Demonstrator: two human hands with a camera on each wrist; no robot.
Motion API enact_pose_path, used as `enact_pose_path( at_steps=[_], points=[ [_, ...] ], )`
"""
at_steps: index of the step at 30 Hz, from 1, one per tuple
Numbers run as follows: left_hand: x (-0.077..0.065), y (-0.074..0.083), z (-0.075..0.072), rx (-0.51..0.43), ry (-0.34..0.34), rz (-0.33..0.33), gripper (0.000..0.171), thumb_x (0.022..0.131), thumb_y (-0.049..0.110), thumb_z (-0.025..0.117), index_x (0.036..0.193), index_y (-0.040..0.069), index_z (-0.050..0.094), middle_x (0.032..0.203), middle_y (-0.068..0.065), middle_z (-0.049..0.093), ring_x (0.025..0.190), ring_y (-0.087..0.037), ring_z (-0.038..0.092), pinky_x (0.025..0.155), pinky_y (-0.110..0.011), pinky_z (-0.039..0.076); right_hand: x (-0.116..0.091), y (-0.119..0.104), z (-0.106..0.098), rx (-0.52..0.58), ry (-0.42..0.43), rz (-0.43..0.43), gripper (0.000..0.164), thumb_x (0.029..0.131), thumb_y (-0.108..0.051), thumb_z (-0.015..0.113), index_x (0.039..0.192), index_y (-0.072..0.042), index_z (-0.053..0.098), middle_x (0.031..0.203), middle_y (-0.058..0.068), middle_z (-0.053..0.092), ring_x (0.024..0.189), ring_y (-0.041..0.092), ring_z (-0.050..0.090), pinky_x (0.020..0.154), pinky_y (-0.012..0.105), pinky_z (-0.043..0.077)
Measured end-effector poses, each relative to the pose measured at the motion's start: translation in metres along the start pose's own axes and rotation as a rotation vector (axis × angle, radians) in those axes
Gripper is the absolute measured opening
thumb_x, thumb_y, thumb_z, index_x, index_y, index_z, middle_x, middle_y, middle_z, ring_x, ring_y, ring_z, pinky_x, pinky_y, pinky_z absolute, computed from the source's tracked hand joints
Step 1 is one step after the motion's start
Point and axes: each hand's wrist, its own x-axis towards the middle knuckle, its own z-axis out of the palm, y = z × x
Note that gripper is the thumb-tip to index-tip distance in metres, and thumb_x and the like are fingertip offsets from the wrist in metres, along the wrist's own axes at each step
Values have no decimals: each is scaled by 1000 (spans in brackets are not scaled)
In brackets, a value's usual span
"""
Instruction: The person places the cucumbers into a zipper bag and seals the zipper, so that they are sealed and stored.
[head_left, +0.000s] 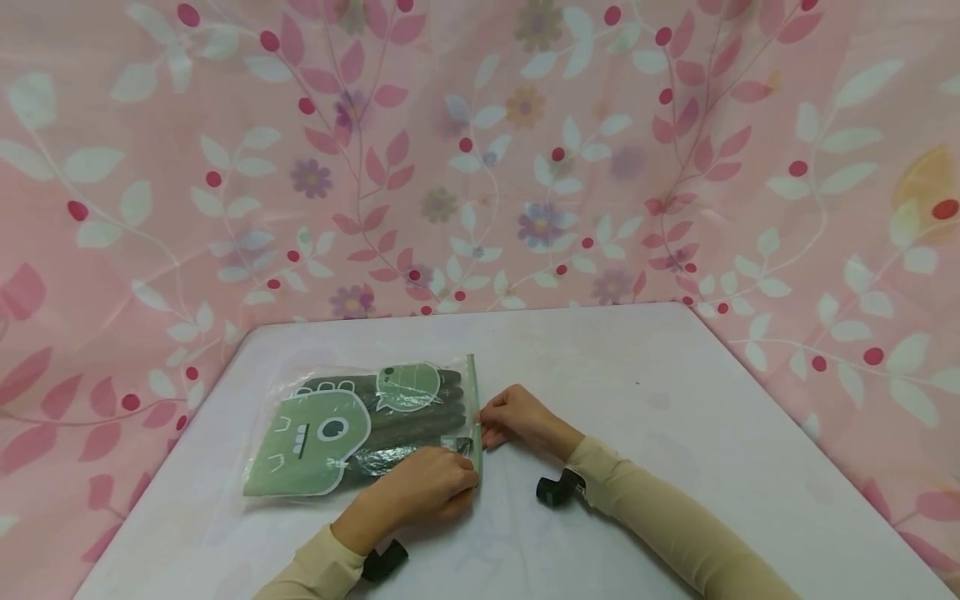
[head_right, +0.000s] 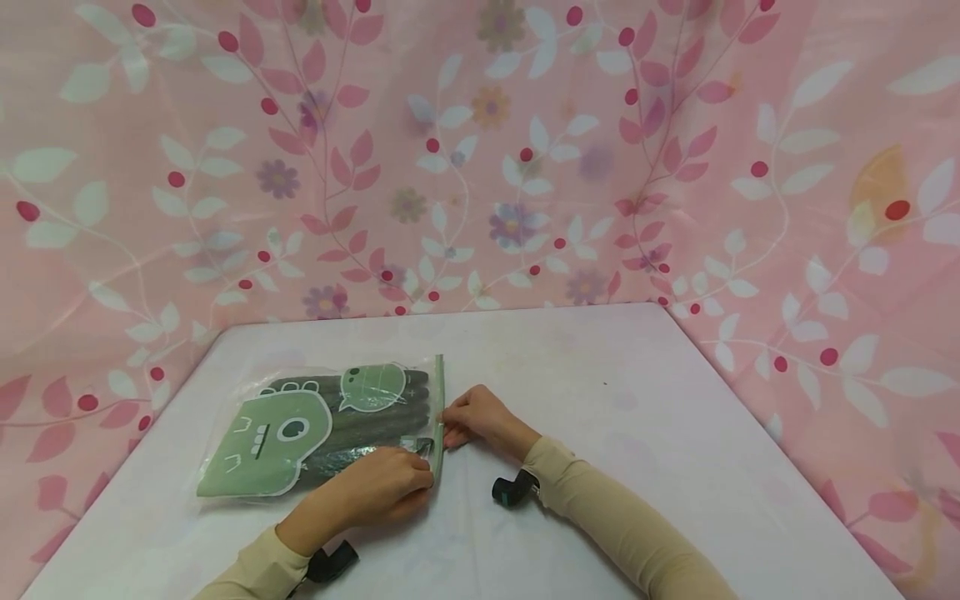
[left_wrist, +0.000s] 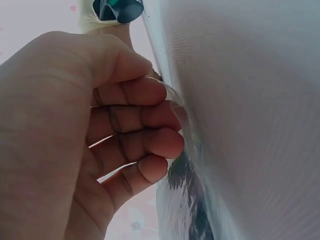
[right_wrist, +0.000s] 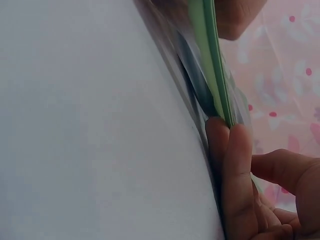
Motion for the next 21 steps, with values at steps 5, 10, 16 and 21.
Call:
enact_pose_path(
  at_steps=[5,10,16,21],
  points=[
    [0,1,1,-8,-19,-10,25,91,14,74,71,20,62,68,13,50,58,-6,50,58,-27,46,8,-3,-3,-15,25,-12,18,99,-1,66,94,13,75,75,18,72,58,17,70,59,29,60],
    [0,1,2,-14,-18,-17,24,91,14,74,71,20,63,68,13,52,58,-5,50,58,-27,46,16,-6,-6,-18,41,-14,17,98,0,65,95,14,75,74,17,72,58,17,69,60,30,60],
    [0,1,-1,-11,-26,-25,23,91,14,74,72,19,63,68,13,53,57,-4,48,58,-27,46,27,-9,-9,-12,63,-1,16,98,0,65,95,13,75,73,16,71,59,17,70,60,30,60],
    [1,2,-2,-7,-37,-18,23,91,15,75,71,20,63,68,13,53,57,-3,45,57,-26,46,32,-12,-12,-16,81,6,16,98,0,67,95,13,75,73,16,71,59,18,70,60,31,60]
  ],
)
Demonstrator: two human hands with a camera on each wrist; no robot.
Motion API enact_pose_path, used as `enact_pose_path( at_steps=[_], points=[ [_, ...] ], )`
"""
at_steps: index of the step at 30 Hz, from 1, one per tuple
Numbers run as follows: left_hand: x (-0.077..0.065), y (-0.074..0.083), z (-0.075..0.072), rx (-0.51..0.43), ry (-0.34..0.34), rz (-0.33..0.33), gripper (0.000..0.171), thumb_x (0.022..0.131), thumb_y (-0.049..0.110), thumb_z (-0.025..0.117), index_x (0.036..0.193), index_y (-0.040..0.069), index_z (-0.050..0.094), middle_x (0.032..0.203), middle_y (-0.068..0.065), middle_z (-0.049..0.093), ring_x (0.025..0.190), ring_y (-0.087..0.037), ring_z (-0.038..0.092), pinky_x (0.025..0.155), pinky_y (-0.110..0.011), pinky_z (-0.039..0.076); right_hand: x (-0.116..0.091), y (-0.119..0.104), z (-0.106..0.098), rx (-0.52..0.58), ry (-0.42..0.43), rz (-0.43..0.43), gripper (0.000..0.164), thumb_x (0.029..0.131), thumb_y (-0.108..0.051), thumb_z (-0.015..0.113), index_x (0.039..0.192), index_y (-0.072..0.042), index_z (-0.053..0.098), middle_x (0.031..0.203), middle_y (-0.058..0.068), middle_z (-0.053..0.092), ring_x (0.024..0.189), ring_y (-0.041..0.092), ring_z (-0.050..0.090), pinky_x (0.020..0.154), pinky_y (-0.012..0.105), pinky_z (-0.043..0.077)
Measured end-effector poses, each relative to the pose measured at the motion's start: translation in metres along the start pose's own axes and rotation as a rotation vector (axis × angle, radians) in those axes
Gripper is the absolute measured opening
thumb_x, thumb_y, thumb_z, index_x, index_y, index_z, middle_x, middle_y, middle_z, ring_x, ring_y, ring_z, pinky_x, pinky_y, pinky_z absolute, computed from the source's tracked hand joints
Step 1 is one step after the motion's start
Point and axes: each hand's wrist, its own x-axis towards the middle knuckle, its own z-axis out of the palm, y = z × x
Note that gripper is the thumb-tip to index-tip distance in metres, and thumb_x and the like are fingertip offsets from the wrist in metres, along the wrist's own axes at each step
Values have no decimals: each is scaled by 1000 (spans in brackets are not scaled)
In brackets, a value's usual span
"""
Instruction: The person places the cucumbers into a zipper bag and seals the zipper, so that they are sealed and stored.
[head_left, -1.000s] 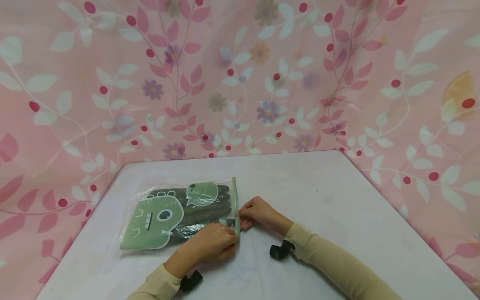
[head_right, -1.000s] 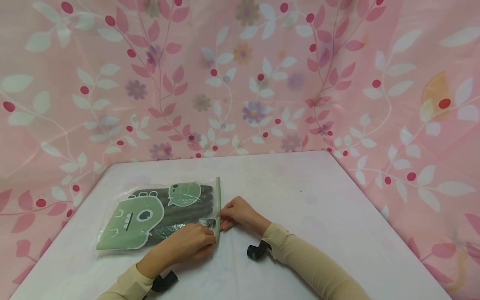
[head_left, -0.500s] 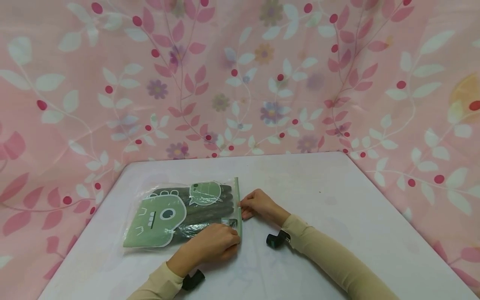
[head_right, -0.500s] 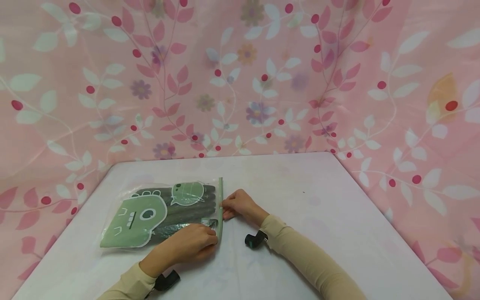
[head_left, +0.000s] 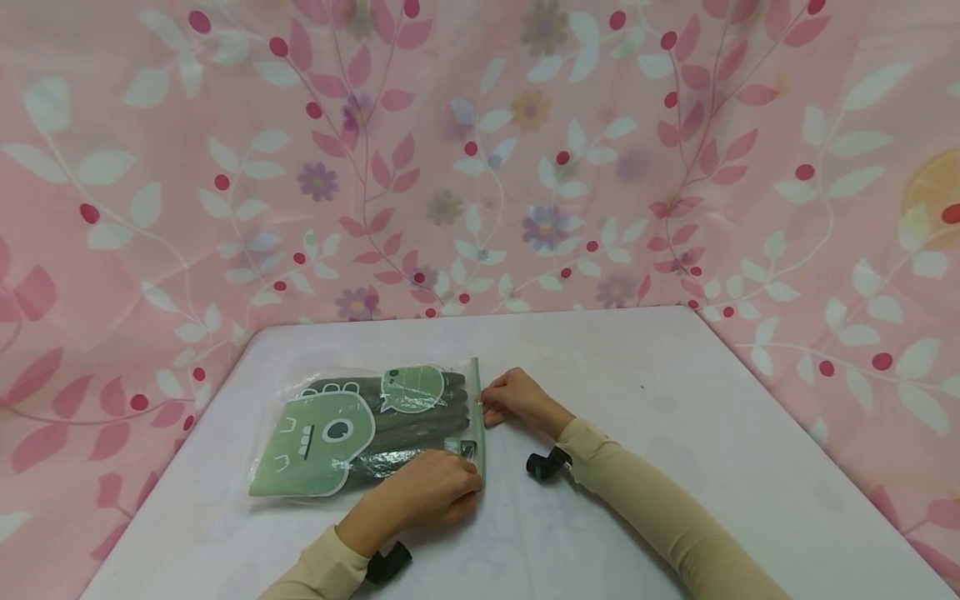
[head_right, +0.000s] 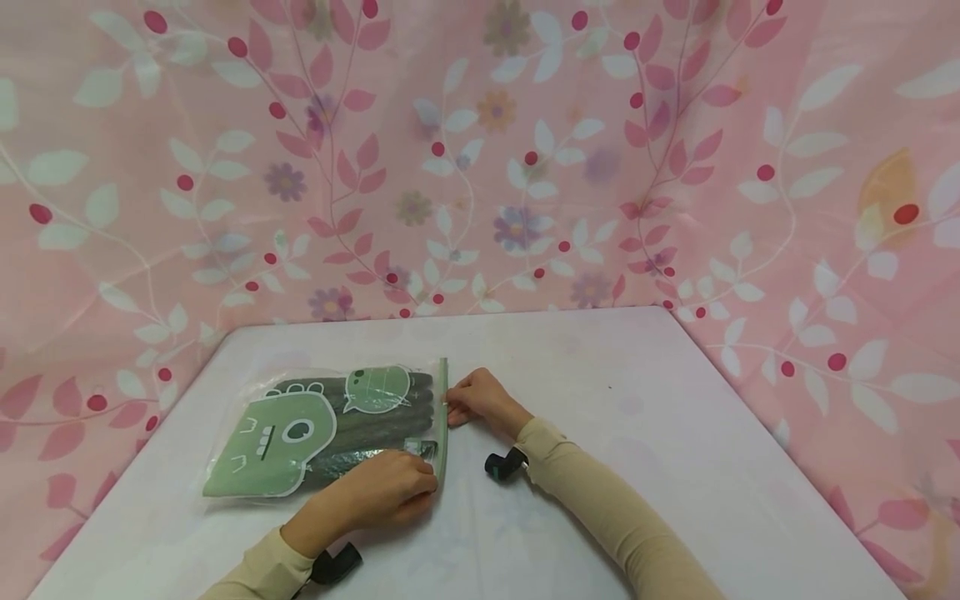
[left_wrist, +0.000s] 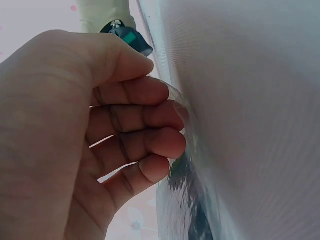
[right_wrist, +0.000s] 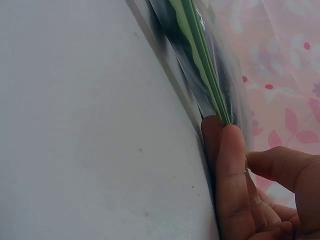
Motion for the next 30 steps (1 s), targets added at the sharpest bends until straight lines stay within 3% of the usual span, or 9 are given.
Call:
enact_pose_path(
  at_steps=[13,30],
  points=[
    [0,1,1,7,12,16,23,90,16,75,71,20,62,68,13,53,57,-3,48,57,-26,46,17,-4,-4,-33,56,-37,18,99,0,64,97,15,74,76,18,72,59,18,69,61,30,60],
    [0,0,4,-20,11,26,22,90,13,75,72,20,64,70,13,53,59,-4,51,58,-26,46,39,-10,-6,-42,141,-21,17,99,0,66,96,14,74,75,17,71,55,16,67,57,28,59]
  ],
)
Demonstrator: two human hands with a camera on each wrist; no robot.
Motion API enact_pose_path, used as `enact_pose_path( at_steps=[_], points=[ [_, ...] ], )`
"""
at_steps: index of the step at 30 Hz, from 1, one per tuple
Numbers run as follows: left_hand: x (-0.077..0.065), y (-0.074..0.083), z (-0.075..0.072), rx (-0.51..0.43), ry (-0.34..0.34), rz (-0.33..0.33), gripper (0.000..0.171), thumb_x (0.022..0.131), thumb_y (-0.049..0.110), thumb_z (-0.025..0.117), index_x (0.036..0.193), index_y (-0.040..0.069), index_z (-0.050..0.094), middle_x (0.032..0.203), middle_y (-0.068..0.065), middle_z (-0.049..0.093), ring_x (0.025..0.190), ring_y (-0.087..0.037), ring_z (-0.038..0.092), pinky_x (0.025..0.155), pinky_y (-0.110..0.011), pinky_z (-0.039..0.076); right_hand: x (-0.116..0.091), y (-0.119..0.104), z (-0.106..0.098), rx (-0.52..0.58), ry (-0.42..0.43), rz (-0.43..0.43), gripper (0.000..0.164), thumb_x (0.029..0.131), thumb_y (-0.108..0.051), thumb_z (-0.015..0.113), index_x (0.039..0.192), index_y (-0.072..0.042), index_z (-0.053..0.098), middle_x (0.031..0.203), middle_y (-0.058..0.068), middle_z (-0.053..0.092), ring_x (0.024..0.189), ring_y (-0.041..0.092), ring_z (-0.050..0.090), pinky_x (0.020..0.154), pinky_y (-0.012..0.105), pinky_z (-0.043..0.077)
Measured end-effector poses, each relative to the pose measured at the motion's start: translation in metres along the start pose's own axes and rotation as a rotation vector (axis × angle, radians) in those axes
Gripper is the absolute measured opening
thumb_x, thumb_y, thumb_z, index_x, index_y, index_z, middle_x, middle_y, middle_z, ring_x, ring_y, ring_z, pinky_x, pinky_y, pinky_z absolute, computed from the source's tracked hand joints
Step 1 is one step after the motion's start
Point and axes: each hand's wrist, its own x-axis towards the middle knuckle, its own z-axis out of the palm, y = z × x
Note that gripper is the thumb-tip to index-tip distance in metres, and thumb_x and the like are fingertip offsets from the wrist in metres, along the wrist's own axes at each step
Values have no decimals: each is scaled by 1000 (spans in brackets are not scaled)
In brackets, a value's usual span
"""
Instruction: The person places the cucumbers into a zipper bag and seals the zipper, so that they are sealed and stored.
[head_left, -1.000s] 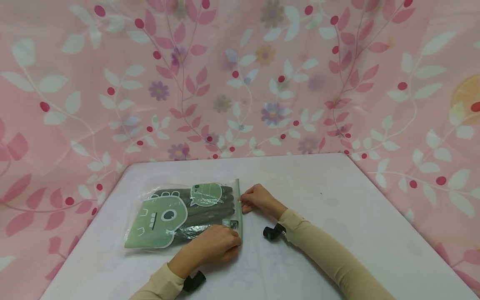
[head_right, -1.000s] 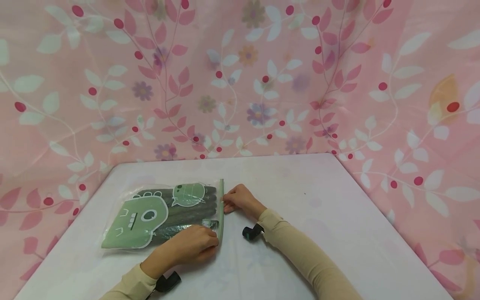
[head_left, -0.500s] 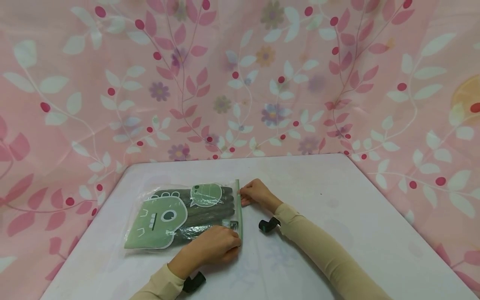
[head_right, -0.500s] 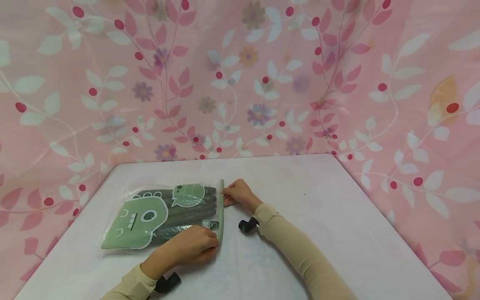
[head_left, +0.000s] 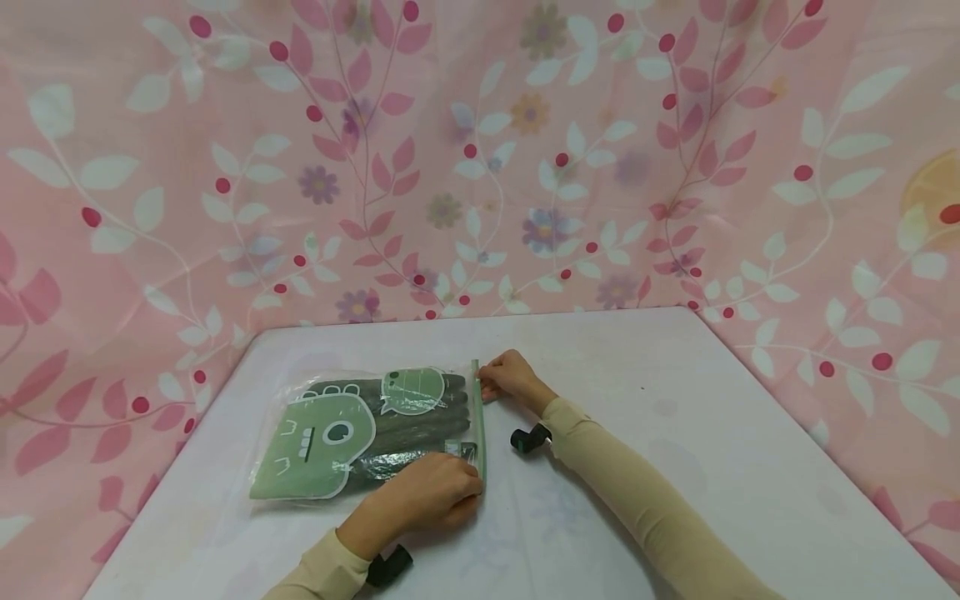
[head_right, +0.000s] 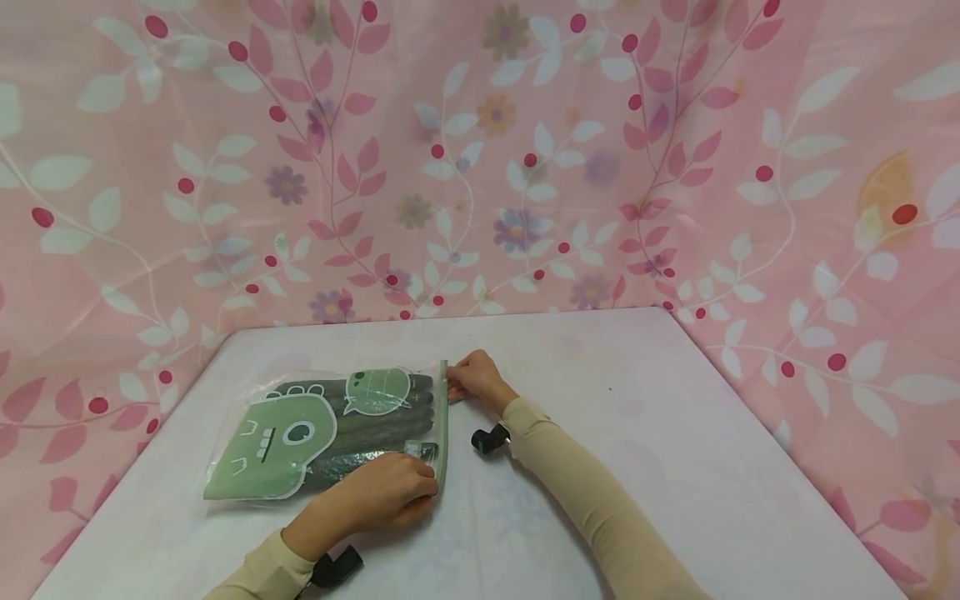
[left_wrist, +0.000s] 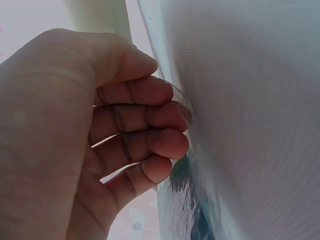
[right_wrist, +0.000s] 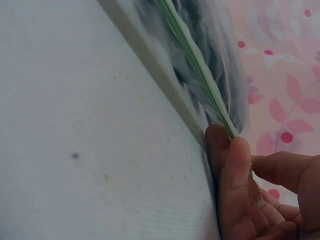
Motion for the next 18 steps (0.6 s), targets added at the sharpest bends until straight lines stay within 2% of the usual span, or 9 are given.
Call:
enact_pose_path(
  at_steps=[6,13,18],
  points=[
    [-1,-1,2,8,1,-1,23,90,14,75,71,20,62,69,13,52,59,-5,51,58,-27,46,4,-4,0,-14,21,9,17,100,-1,66,99,14,74,76,17,72,56,16,67,57,27,59],
    [-1,1,-1,5,12,-2,23,88,14,76,71,20,62,69,13,52,58,-5,50,56,-27,45,8,-4,1,-6,54,13,18,99,-3,67,94,12,74,72,16,70,53,15,65,56,26,58],
    [-1,1,-4,1,9,-6,23,88,13,77,71,19,62,69,12,52,59,-6,52,56,-27,45,9,-2,-2,5,43,-10,19,100,-5,68,102,13,74,77,15,72,59,16,68,59,27,59]
  ],
)
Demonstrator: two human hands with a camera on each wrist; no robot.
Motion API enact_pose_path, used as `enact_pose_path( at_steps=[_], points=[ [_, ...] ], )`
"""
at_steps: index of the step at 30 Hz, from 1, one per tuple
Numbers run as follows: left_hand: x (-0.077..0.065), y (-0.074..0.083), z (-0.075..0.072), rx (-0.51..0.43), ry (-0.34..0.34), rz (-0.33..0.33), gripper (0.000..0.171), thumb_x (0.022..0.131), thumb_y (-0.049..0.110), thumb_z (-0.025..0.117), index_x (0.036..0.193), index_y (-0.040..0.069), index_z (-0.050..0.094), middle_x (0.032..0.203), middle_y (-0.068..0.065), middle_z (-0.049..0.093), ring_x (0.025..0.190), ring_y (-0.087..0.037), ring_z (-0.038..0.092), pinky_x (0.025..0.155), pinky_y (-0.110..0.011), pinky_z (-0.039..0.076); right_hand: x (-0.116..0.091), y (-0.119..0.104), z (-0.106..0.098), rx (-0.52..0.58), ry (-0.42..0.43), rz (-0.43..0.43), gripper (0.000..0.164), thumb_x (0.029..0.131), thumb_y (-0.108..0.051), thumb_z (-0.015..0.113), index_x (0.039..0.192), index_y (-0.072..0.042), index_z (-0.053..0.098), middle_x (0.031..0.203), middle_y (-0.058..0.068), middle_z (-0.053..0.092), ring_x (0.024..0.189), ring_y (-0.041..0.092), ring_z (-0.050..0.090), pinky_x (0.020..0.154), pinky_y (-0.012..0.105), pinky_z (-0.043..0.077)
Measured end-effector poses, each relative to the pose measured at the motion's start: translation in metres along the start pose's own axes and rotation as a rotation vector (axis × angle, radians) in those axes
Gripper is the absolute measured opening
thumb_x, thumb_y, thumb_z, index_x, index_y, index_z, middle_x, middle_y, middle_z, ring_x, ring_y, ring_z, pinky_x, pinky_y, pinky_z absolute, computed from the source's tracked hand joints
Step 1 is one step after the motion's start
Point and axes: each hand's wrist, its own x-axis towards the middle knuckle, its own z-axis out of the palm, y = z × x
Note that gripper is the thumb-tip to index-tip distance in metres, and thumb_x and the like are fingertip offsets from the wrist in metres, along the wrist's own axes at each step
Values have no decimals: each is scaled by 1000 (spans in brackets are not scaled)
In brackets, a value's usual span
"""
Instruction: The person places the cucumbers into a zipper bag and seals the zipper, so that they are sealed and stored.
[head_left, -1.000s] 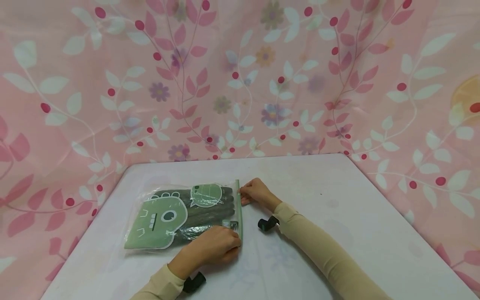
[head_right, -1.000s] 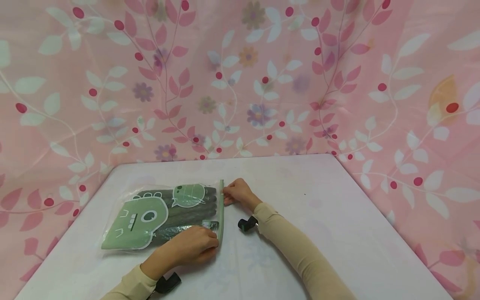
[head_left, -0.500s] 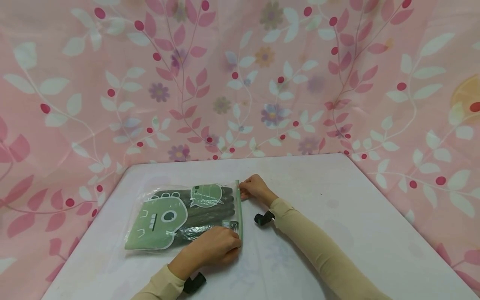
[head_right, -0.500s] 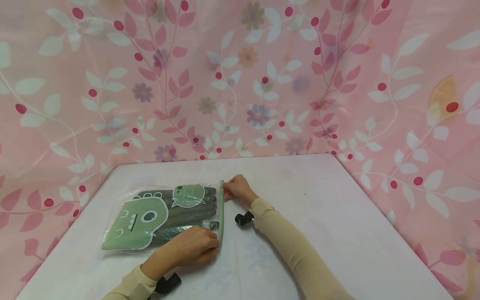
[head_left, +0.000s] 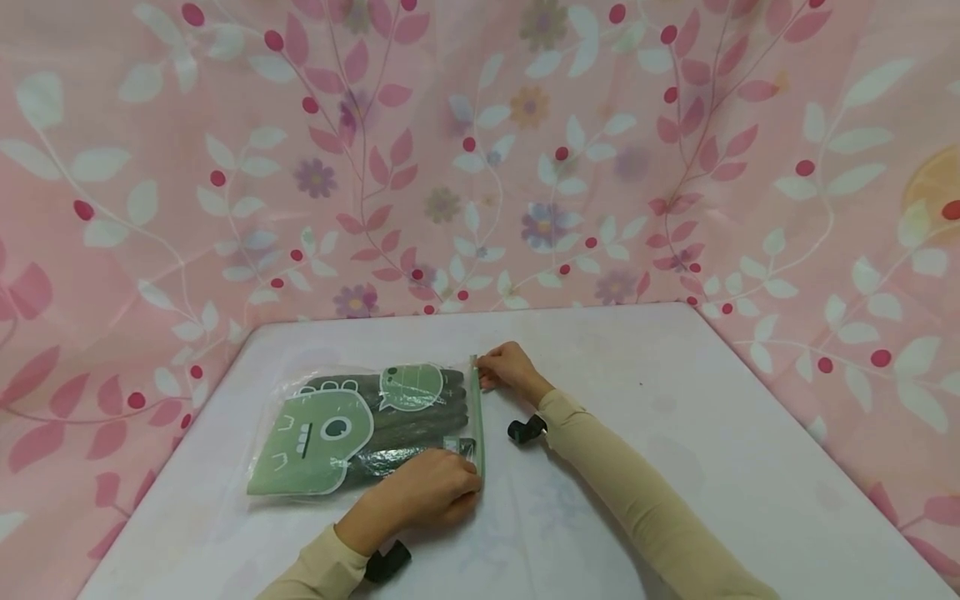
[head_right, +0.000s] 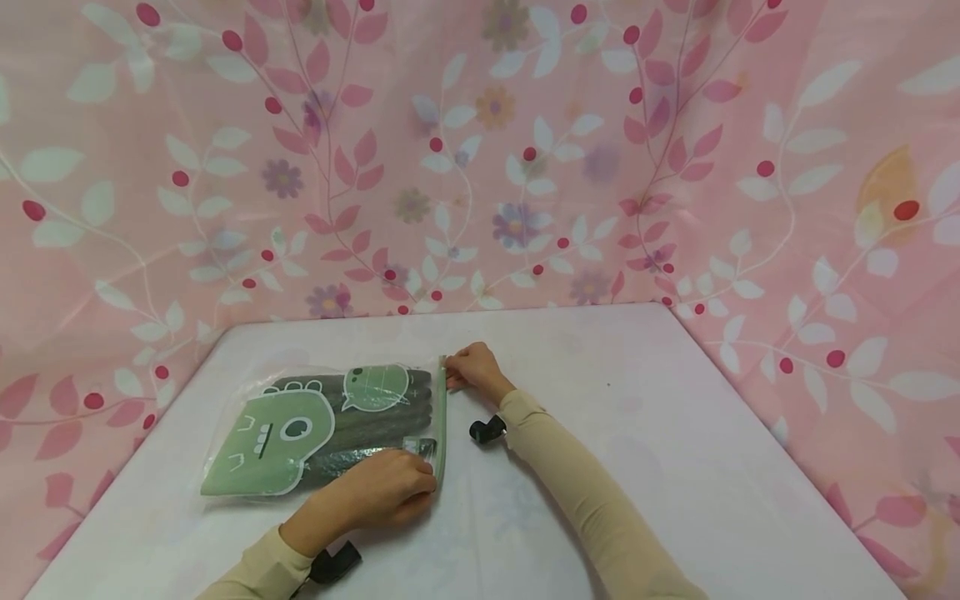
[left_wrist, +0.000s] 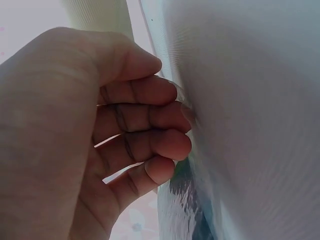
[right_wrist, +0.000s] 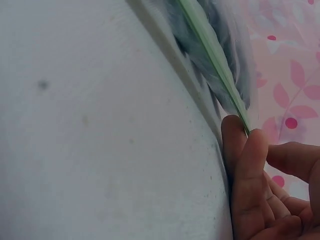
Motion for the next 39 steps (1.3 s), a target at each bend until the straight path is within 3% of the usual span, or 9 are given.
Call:
enact_pose_path(
  at_steps=[8,21,32,39],
  points=[
    [0,-1,3,3,-5,10,27,89,14,76,70,22,59,69,13,51,58,-4,50,55,-27,44,-3,2,-6,-6,-25,-13,18,99,-6,70,105,11,74,85,18,74,67,20,72,63,28,60],
    [3,1,4,-14,-10,21,30,89,13,75,68,22,56,68,13,51,57,-3,48,55,-25,43,-3,3,-4,-15,42,-63,17,96,-2,72,105,12,73,82,14,72,66,18,69,66,29,60],
    [3,2,3,-36,6,19,29,86,13,76,68,22,56,68,14,49,56,-1,42,53,-24,40,-9,6,-13,6,-25,-83,18,98,-3,71,108,12,70,92,20,74,72,20,73,71,30,60],
    [1,0,4,-27,6,26,31,86,13,77,67,23,55,68,15,48,56,-1,39,53,-23,38,-5,4,-7,16,-9,-61,23,95,0,73,113,14,67,89,17,74,68,18,72,70,29,60]
  ],
)
